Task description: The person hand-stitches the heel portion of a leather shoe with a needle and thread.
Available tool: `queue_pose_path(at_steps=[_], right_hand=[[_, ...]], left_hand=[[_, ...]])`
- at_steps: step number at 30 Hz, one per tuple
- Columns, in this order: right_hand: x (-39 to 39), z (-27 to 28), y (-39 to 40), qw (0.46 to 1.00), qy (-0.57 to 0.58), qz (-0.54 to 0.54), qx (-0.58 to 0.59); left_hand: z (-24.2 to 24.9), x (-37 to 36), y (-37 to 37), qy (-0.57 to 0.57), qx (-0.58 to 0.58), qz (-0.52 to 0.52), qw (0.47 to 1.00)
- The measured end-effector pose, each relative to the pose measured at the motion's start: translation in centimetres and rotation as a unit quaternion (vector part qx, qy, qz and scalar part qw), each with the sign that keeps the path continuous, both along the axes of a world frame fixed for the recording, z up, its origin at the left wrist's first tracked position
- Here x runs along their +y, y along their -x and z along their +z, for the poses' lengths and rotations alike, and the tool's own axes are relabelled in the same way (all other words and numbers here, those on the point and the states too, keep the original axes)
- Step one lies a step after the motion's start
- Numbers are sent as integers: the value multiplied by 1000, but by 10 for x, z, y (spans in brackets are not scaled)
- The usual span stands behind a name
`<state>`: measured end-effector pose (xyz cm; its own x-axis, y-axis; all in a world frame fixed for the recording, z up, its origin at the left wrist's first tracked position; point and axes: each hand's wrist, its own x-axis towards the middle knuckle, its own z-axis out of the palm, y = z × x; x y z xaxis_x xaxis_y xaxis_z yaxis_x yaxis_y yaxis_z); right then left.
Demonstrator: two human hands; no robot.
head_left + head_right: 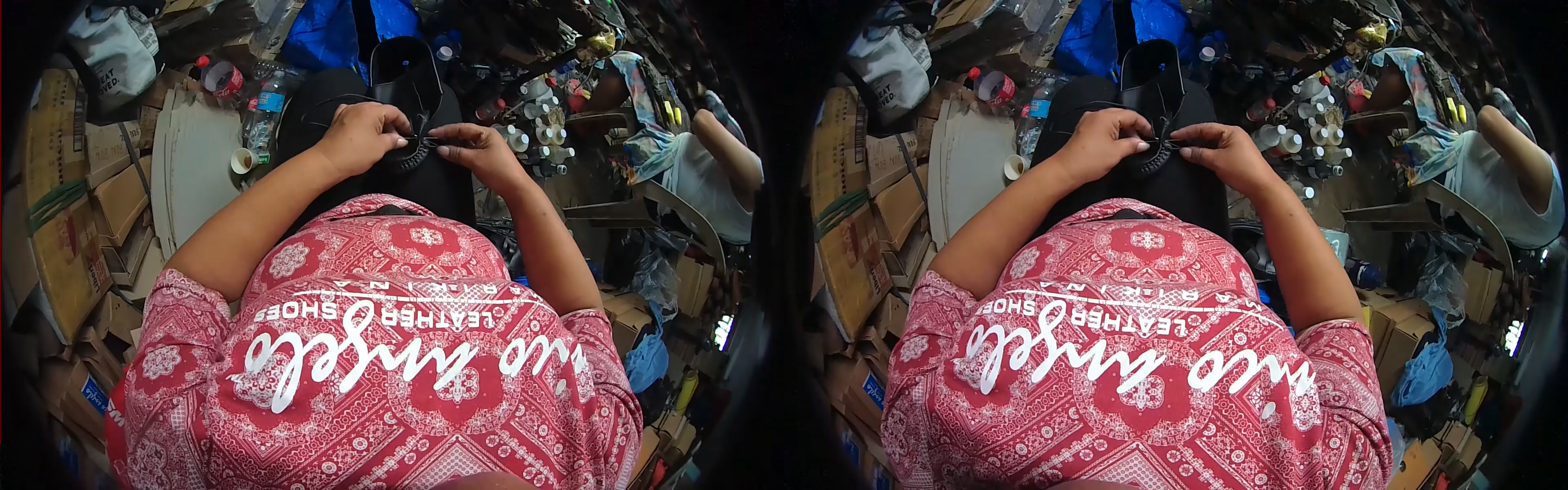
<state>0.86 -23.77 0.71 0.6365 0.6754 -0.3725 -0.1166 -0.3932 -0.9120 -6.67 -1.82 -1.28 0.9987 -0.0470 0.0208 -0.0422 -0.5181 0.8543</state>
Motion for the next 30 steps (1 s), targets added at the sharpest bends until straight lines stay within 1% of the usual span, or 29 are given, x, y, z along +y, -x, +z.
queue_pose_path(at_steps=[2,4,6,7,8,9,10,11,12,13,15,17,18,20,22,24,25,26,27,28,30], right_hand=[[4,0,0,1000,-14,-21,-15],[6,-3,-2,999,4,-20,-37],[10,-3,-4,998,23,-21,-55],[14,1,-6,996,51,2,-73],[16,2,-8,993,78,25,-91],[16,1,-11,993,78,24,-91],[16,-1,-14,996,50,33,-63],[16,-2,-15,998,23,42,-35],[14,-1,-15,998,24,41,-35],[10,0,-17,999,13,34,-26],[1,2,-20,999,1,29,-18],[-10,0,-21,1000,4,-12,12],[-10,-4,-18,1000,3,-12,14],[-13,-12,-13,997,-24,-10,-69],[-18,-14,-10,996,-6,-9,-85],[-24,-12,-9,993,30,-8,-111],[-28,-9,-7,993,31,-8,-112],[-33,-5,-4,997,27,-16,-66],[-38,-3,-3,999,23,-25,-20],[-44,-2,-4,999,24,-25,-20],[-55,-1,-5,997,20,-63,44]], left_hand=[[1,-6,-5,22,77,3,997],[-4,-9,-8,21,69,3,997],[-3,-9,-12,47,76,-18,996],[1,-10,-13,47,77,-20,996],[6,-9,-15,14,73,-42,996],[13,-8,-16,-20,69,-63,995],[16,-7,-18,-19,69,-64,995],[17,-4,-19,-66,32,-86,994],[19,-1,-19,-112,-6,-106,988],[20,4,-17,-112,-7,-106,988],[23,12,-9,-204,-62,-99,972],[22,13,-2,-190,-44,-87,977],[22,13,1,-174,-25,-77,981],[24,9,-1,-177,-11,-92,980],[20,5,-4,-89,56,-84,991],[17,-1,-5,-73,49,-86,992],[17,-2,-6,-59,42,-86,994],[17,-1,-8,-58,42,-86,994],[17,-1,-10,-81,22,-104,991],[17,0,-12,-104,3,-122,987],[20,0,-15,-107,14,-134,985]])
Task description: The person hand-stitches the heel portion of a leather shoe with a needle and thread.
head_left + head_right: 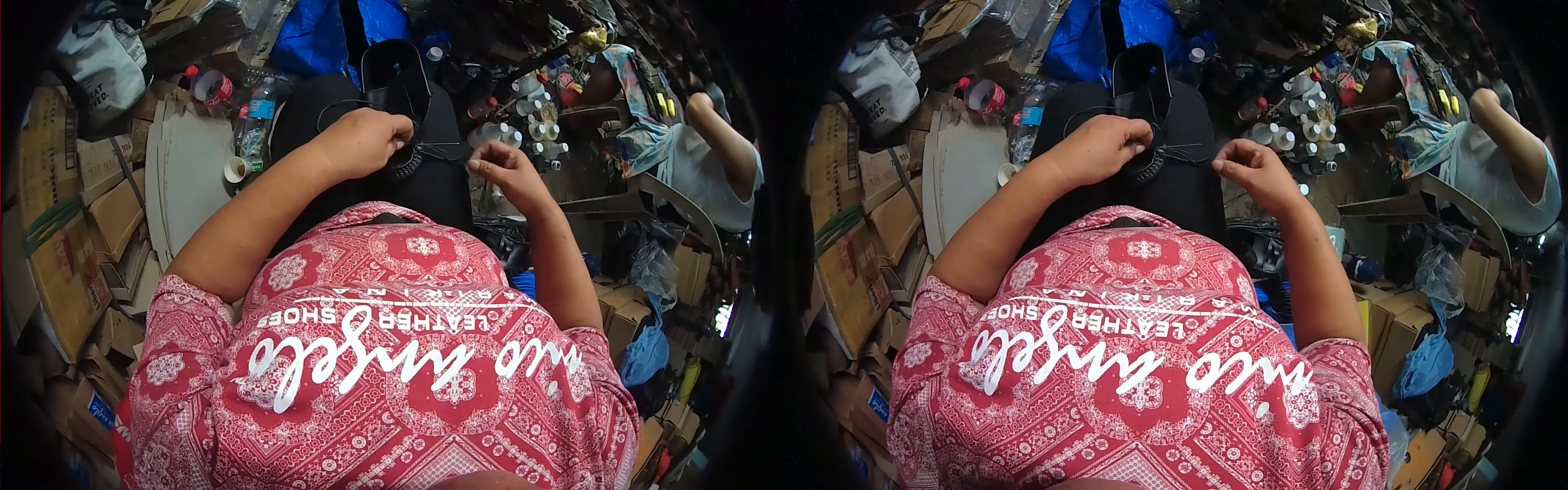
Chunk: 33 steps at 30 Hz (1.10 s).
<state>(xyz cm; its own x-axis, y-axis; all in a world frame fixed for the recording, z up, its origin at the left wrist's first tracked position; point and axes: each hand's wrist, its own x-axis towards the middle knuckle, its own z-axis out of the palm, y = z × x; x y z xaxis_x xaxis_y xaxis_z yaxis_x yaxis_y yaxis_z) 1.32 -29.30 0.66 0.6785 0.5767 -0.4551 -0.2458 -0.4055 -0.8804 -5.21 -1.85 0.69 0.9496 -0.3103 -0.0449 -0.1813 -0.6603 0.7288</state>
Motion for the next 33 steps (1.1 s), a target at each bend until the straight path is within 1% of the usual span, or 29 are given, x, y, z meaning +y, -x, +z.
queue_pose_path(at_steps=[2,4,5,6,8,9,11,12,14,15,16,17,18,20,21,24,25,26,28,29,30,32,33], right_hand=[[0,-1,3,1000,-18,-14,-6],[6,-7,9,994,-5,-7,-106],[8,-7,13,982,28,21,-186],[9,-8,15,982,28,20,-186],[12,-9,18,961,78,52,-259],[10,-8,19,962,77,52,-259],[5,-4,21,977,69,43,-195],[4,0,20,977,68,41,-196],[5,13,18,988,29,28,-148],[8,22,17,988,29,25,-148],[16,30,13,962,59,41,-264],[22,34,8,921,87,57,-376],[26,30,0,920,87,55,-378],[35,13,-24,828,93,92,-545],[34,0,-37,830,143,119,-525],[26,-8,-47,840,170,101,-506],[32,6,-41,899,147,51,-410],[37,22,-35,899,146,58,-408],[44,44,-21,806,171,202,-529],[49,43,-13,755,172,238,-586],[53,42,-9,755,176,235,-587],[64,36,-3,701,213,320,-600],[68,31,-3,700,214,331,-595]], left_hand=[[2,-1,-2,-6,9,-13,1000],[4,-3,-1,-1,10,-7,1000],[4,-3,-2,-1,10,-7,1000],[4,-4,-1,-1,11,-5,1000],[3,-4,-1,-3,15,-1,1000],[3,-4,-1,-3,14,-2,1000],[3,-4,-1,-4,13,-4,1000],[1,-4,-1,-11,3,-8,1000],[1,-4,-2,-18,-7,-15,1000],[2,-4,-2,-27,-13,-17,999],[3,-5,-3,-37,-19,-20,999],[3,-6,-3,-38,-20,-22,999],[4,-6,-3,-48,-28,-27,998],[3,-8,-2,-60,-37,-31,997],[2,-8,-2,-60,-45,-28,997],[3,-8,1,-55,-60,-20,997],[2,-7,4,-46,-61,-15,997],[0,-5,4,-45,-57,-9,997],[-3,-5,3,-50,-72,-16,996],[-4,-5,3,-49,-72,-20,996],[-4,-5,3,-59,-65,-29,996],[-3,-6,1,-69,-61,-35,995],[-3,-5,2,-91,-71,-46,992]])
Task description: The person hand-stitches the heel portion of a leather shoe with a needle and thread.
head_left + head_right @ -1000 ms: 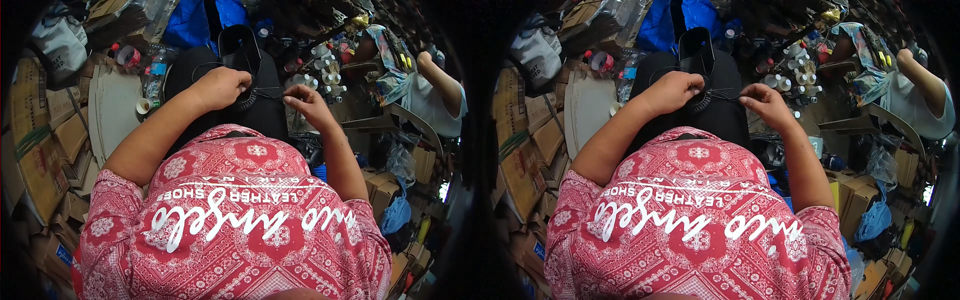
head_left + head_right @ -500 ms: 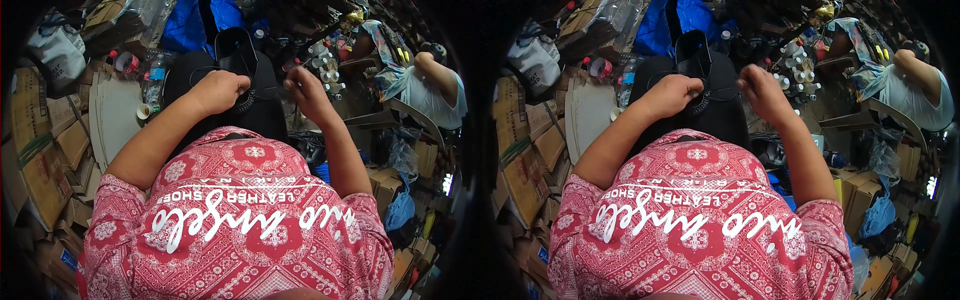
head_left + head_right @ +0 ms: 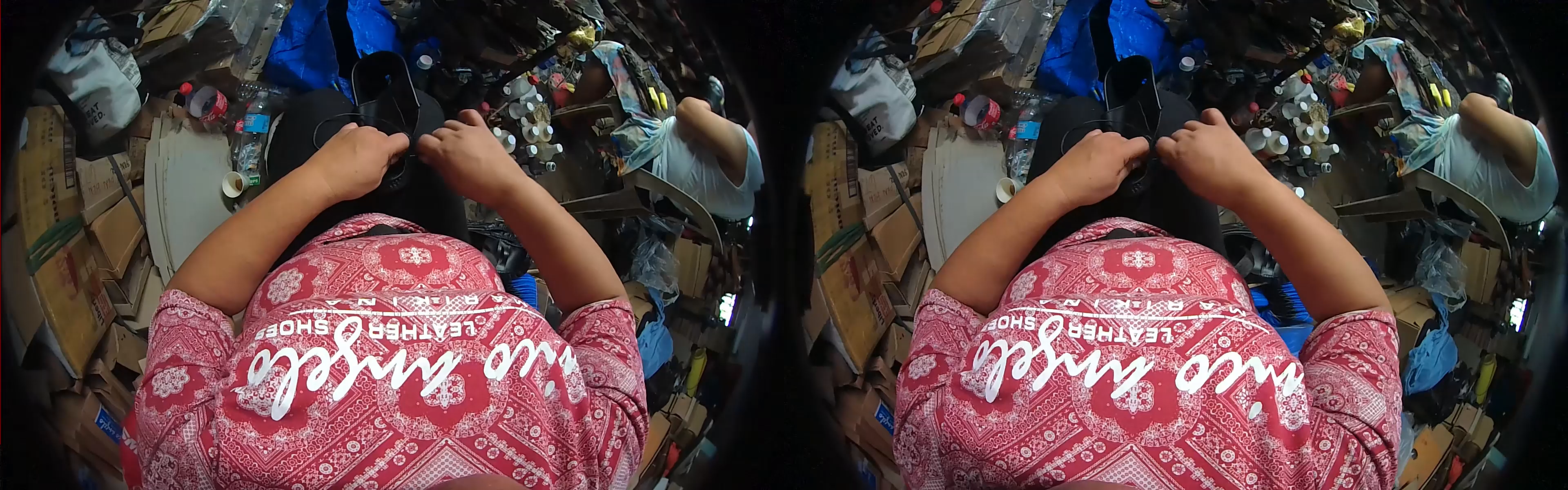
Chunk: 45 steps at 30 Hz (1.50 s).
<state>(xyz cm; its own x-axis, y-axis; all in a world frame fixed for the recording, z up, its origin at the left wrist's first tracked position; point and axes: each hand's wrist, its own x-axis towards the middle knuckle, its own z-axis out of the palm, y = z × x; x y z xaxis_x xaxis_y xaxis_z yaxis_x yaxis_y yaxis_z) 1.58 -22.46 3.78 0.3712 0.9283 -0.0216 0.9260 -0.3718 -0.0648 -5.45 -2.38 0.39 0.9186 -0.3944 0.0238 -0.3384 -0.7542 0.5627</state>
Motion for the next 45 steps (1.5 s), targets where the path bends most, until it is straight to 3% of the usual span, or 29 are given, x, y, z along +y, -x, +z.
queue_pose_path(at_steps=[7,11,13,14,15,16,19,23,24,25,26,27,28,35,39,41,42,44,45], right_hand=[[-17,-12,-17,996,-51,15,72],[-78,-25,-33,993,-18,-103,53],[-87,-27,-31,908,-149,-250,302],[-87,-27,-31,908,-147,-250,303],[-81,-20,-34,799,-281,-317,427],[-73,-14,-39,652,-402,-365,530],[-32,2,-39,468,-604,-175,621],[12,43,-17,463,-576,-48,672],[18,49,-11,638,-446,-110,618],[25,50,-7,778,-291,-167,531],[35,30,-4,878,-267,-82,390],[42,6,-2,944,-233,6,233],[43,1,1,967,-152,-32,203],[23,-19,3,950,-131,-112,260],[15,-21,-3,947,-118,-138,264],[15,-19,1,943,-135,-127,276],[17,-15,1,944,-132,-122,278],[20,2,-1,799,-284,-121,516],[21,14,2,799,-281,-121,517]], left_hand=[[2,33,28,-82,-131,-10,988],[21,72,55,-123,-131,43,983],[28,72,59,-57,-105,75,990],[31,69,56,-56,-104,76,990],[36,62,48,0,-119,68,991],[40,57,41,55,-135,60,988],[35,43,28,93,-97,27,991],[22,44,36,5,-75,19,997],[20,43,38,3,-73,20,997],[20,41,39,-18,-74,25,997],[19,40,40,-39,-75,29,996],[18,38,41,-39,-76,30,996],[18,37,41,-61,-86,28,994],[19,45,54,-80,-121,3,989],[21,101,70,-100,-90,93,987],[39,102,78,28,-32,166,985],[46,99,79,29,-32,171,984],[55,78,71,359,20,182,915],[56,60,63,361,22,183,914]])
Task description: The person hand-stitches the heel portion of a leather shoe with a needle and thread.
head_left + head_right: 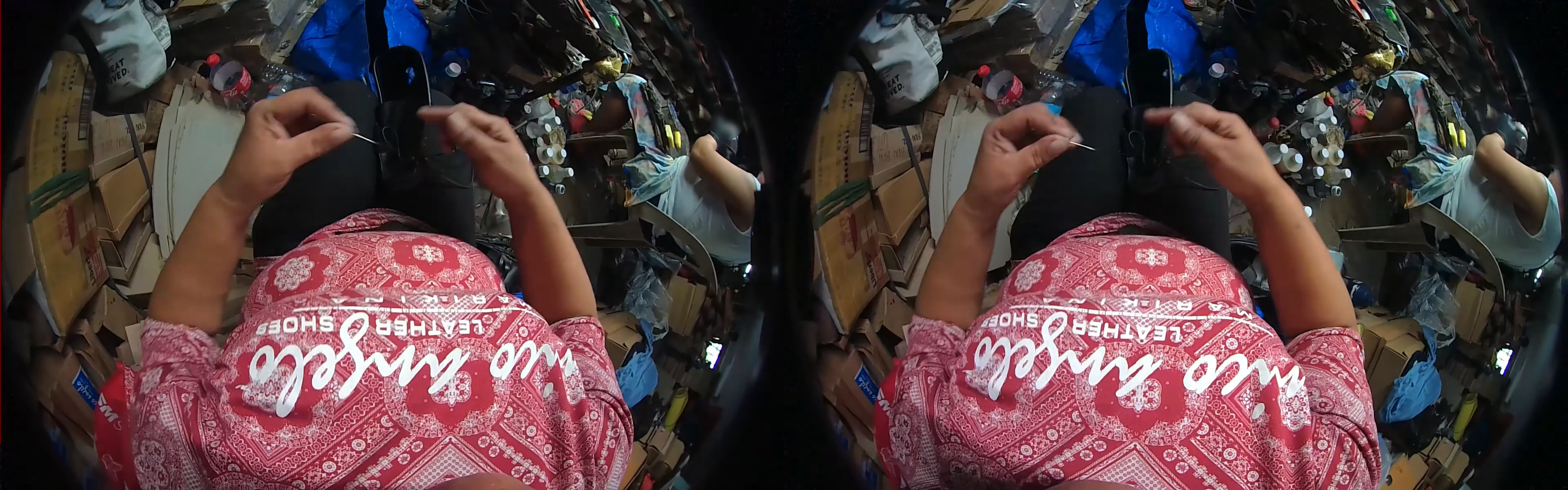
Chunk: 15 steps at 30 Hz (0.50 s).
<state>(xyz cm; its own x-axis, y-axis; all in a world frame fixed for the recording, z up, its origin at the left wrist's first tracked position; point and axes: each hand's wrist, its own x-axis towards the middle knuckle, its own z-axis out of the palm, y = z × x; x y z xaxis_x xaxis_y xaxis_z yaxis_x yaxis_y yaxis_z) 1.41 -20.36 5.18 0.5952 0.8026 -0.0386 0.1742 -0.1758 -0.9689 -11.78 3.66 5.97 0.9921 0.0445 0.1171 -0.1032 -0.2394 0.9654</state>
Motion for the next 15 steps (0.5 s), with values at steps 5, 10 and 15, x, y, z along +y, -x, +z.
queue_pose_path(at_steps=[5,10,15], right_hand=[[-20,19,5,971,-58,98,208],[-86,-9,-14,914,340,23,-220],[-192,-41,-35,853,432,-96,-277]], left_hand=[[-13,-35,-13,388,117,-236,883],[-41,47,18,-284,-20,-48,958],[-70,147,67,-404,74,123,904]])
